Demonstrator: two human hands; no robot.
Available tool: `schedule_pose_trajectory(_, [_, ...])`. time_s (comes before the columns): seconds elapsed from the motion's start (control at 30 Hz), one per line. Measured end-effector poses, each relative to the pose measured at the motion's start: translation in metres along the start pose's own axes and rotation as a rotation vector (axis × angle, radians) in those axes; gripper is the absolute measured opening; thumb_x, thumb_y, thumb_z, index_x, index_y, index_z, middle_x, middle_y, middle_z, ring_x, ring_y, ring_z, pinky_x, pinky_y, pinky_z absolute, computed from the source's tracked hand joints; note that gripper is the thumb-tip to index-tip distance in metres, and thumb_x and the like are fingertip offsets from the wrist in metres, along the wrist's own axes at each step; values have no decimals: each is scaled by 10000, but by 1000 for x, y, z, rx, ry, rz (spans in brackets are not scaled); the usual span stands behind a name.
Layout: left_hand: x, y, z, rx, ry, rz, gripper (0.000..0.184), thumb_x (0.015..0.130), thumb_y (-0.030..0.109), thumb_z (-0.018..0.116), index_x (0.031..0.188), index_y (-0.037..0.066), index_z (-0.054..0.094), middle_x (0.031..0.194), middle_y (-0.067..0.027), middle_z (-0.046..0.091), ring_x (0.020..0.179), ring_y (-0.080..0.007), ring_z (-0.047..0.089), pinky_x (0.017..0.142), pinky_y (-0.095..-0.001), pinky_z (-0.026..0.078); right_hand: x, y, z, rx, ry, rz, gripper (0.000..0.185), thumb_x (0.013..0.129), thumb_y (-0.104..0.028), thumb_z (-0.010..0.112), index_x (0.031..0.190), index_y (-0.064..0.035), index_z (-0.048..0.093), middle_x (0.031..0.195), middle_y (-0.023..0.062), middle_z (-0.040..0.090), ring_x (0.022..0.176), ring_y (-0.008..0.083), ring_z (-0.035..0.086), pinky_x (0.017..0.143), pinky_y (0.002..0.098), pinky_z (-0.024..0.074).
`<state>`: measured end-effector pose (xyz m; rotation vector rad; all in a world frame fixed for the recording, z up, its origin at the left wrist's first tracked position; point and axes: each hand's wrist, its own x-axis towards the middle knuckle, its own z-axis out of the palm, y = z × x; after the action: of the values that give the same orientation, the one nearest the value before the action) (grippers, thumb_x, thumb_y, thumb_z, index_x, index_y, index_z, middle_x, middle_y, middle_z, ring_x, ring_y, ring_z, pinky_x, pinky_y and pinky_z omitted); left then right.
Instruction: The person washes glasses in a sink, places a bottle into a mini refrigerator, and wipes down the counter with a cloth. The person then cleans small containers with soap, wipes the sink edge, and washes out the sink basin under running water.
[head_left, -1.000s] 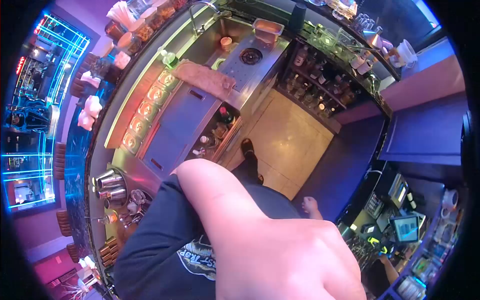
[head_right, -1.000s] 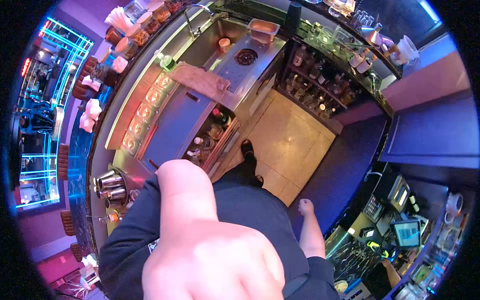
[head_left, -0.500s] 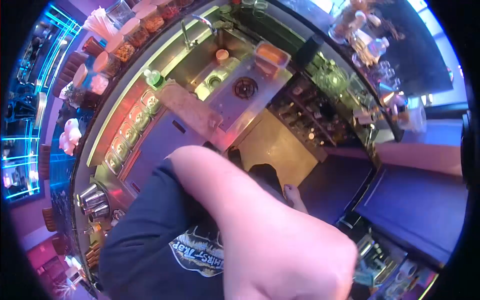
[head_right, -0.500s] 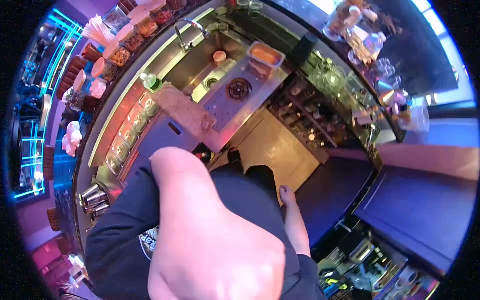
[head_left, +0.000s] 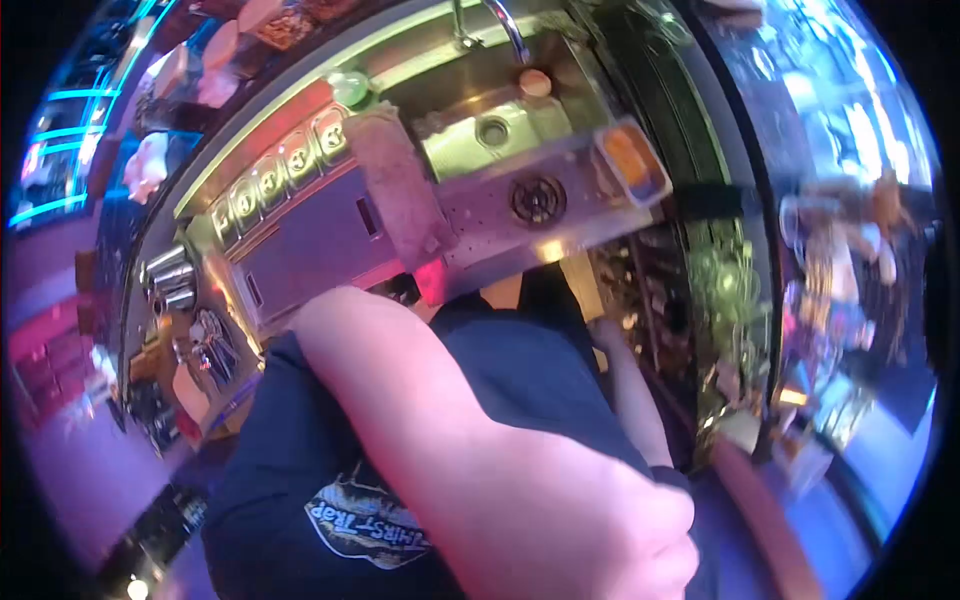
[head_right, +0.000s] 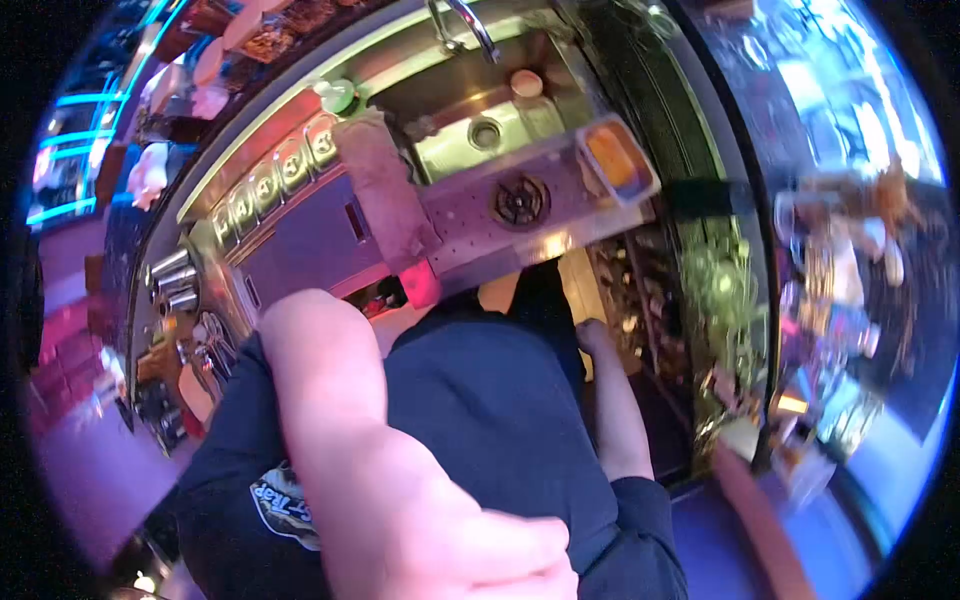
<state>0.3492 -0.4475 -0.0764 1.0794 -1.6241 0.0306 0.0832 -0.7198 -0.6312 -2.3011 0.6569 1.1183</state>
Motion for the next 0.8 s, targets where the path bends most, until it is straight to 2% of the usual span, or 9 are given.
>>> schedule_pose_trajectory(0.03, [2,-15,11,-35,-7,-37,178,861,106,615,705,97,531,735,-74,566,588,-257,521,571,-404,444,19,-5,-34,-265,-33,-107,571,994,-437,489,1112,39,783,1167,243,766,1034,486,707,894,483,568])
schedule_pose_trajectory(0.17, [2,-110,43,65,-51,-229,173,743,269,666,838,146,589,744,-61,540,669,-256,555,631,-405,482,35,-71,-170,-9,-354,-70,734,986,-648,482,948,25,773,935,153,772,770,325,684,731,425,567])
schedule_pose_trajectory(0.27, [-76,-192,57,465,65,-813,279,834,213,635,1065,80,716,943,-102,733,825,-337,688,732,-437,549,6,-111,-259,502,-599,-517,752,969,-717,523,865,-11,760,802,85,714,656,223,601,642,380,533])
schedule_pose_trajectory(0.3, [-120,-208,56,569,-36,-1168,382,866,223,619,1208,81,714,1139,-110,765,961,-374,720,811,-444,578,6,-135,-269,284,-595,-347,723,971,-705,546,853,-25,761,778,69,701,626,209,585,613,363,514])
schedule_pose_trajectory(0.33, [-166,-219,58,752,-237,-1502,417,909,247,606,1265,44,682,1187,-170,744,986,-393,721,858,-465,587,5,-158,-272,70,-584,-176,694,973,-693,570,842,-39,763,754,53,687,597,196,569,585,346,495])
schedule_pose_trajectory(0.5, [-381,-197,83,799,-413,-2176,777,1012,511,531,1532,-58,438,1527,-309,503,1356,-511,527,1135,-602,428,-3,-187,-293,35,-659,-337,666,988,-680,592,818,-53,740,740,34,667,601,165,544,569,302,461])
schedule_pose_trajectory(0.6, [-435,-178,121,1036,-353,-2036,969,985,643,496,1640,-44,299,1671,-286,365,1497,-522,392,1206,-633,328,7,-192,-295,44,-615,-437,663,995,-666,592,809,-45,727,740,33,661,608,165,537,588,312,468])
schedule_pose_trajectory(0.7, [-458,-179,117,1139,-265,-1911,925,976,631,526,1603,-34,379,1587,-297,475,1365,-518,540,1128,-593,434,-6,-214,-326,77,-563,-427,645,1006,-641,593,806,-41,720,733,35,653,615,162,533,598,313,467])
schedule_pose_trajectory(0.8, [-409,-200,68,660,-253,-2195,643,980,540,581,1326,2,655,1240,-252,712,1033,-471,700,885,-544,556,-16,-227,-348,124,-486,-413,628,1017,-616,594,803,-38,714,726,36,646,622,159,529,607,314,467])
